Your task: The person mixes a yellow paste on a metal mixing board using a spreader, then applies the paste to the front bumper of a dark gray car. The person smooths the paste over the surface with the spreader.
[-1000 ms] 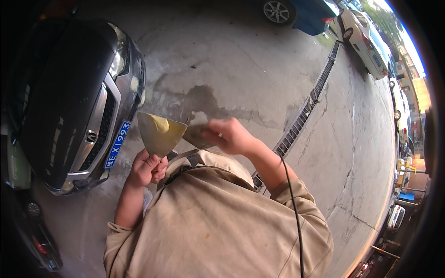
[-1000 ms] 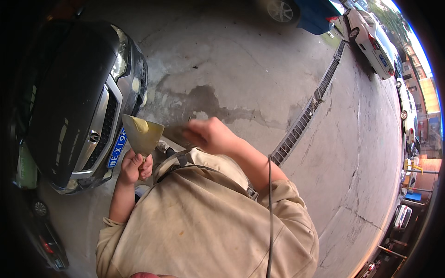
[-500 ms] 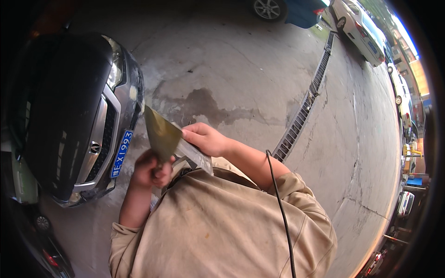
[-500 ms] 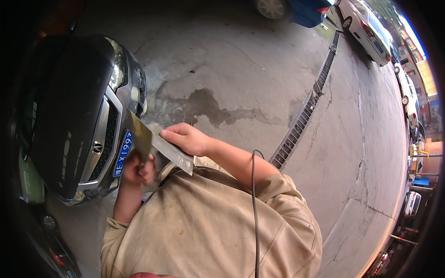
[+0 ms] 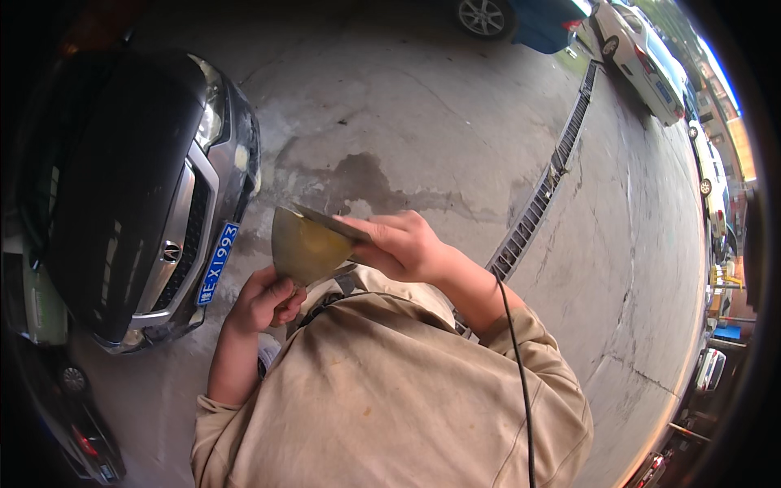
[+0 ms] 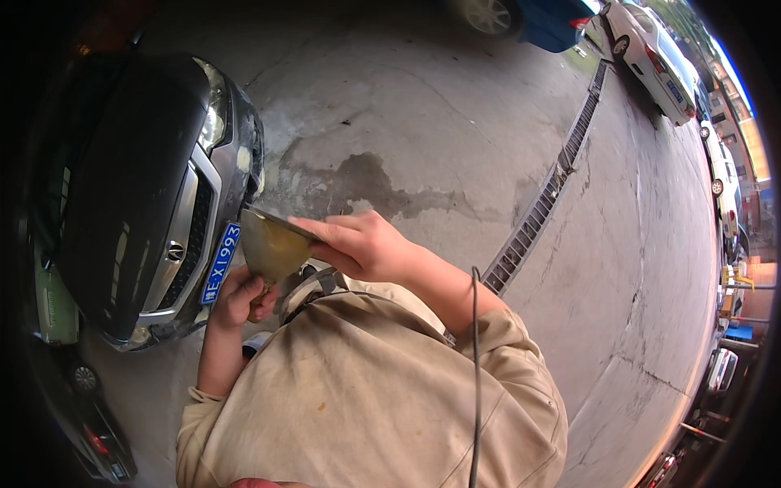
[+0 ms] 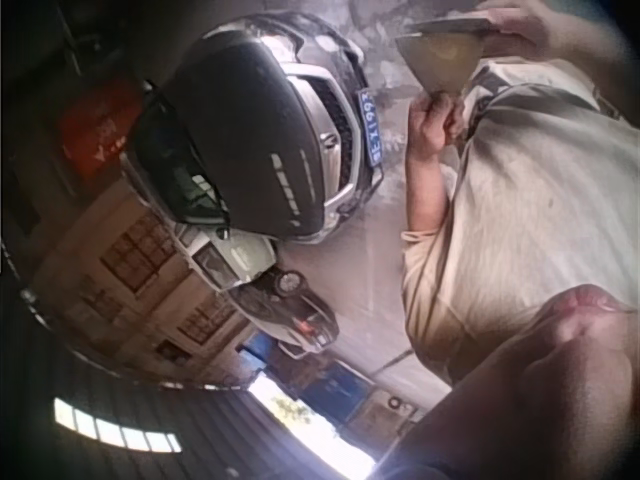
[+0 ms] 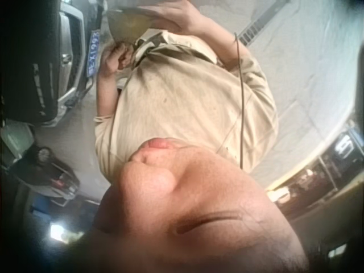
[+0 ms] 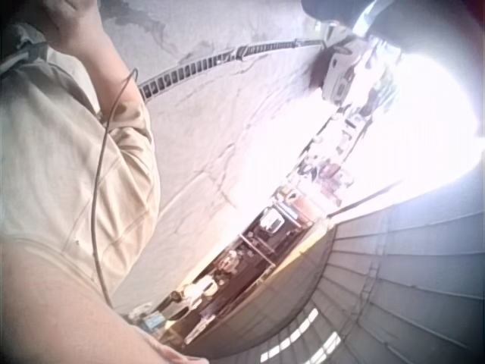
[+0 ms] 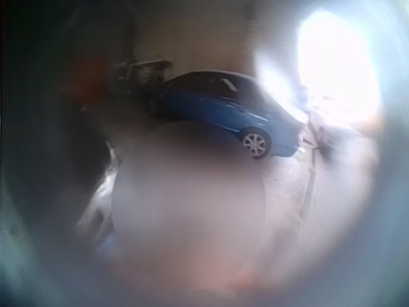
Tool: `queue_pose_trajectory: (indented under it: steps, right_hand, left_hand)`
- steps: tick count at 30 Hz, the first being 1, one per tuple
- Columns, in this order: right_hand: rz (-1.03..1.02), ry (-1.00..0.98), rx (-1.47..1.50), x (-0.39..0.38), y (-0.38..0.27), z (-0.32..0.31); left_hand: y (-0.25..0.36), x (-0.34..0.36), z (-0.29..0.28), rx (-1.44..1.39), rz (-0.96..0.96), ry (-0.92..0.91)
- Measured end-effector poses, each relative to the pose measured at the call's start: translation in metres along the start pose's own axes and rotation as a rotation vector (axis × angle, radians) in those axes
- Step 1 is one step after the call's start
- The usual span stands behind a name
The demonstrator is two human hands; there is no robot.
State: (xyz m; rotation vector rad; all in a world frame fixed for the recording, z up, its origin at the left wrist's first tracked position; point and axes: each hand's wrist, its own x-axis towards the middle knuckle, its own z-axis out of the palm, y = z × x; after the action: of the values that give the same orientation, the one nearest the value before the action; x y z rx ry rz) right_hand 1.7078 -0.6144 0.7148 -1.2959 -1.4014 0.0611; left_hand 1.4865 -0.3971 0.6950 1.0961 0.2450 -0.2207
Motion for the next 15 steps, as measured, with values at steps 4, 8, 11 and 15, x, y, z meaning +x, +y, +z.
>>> queue_pose_trajectory:
  steps: [4, 8, 11, 15]
  right_hand:
    - [0.125, -0.245, -0.123, -0.020, 0.013, -0.012]
    - [0.774, -0.207, -0.154, -0.029, 0.019, 0.019]
    - [0.943, 0.158, 0.554, -0.024, 0.013, 0.047]
    - [0.963, 0.326, 1.046, -0.014, 0.003, 0.049]
  left_hand:
    - [-0.003, -0.002, -0.001, -0.088, 0.068, 0.037]
    - [-0.017, 0.017, 0.003, 0.491, 0.434, 0.313]
    - [-0.029, 0.033, 0.002, 1.103, 0.706, 0.377]
    - [-0.046, 0.041, -0.004, 1.404, 0.743, 0.406]
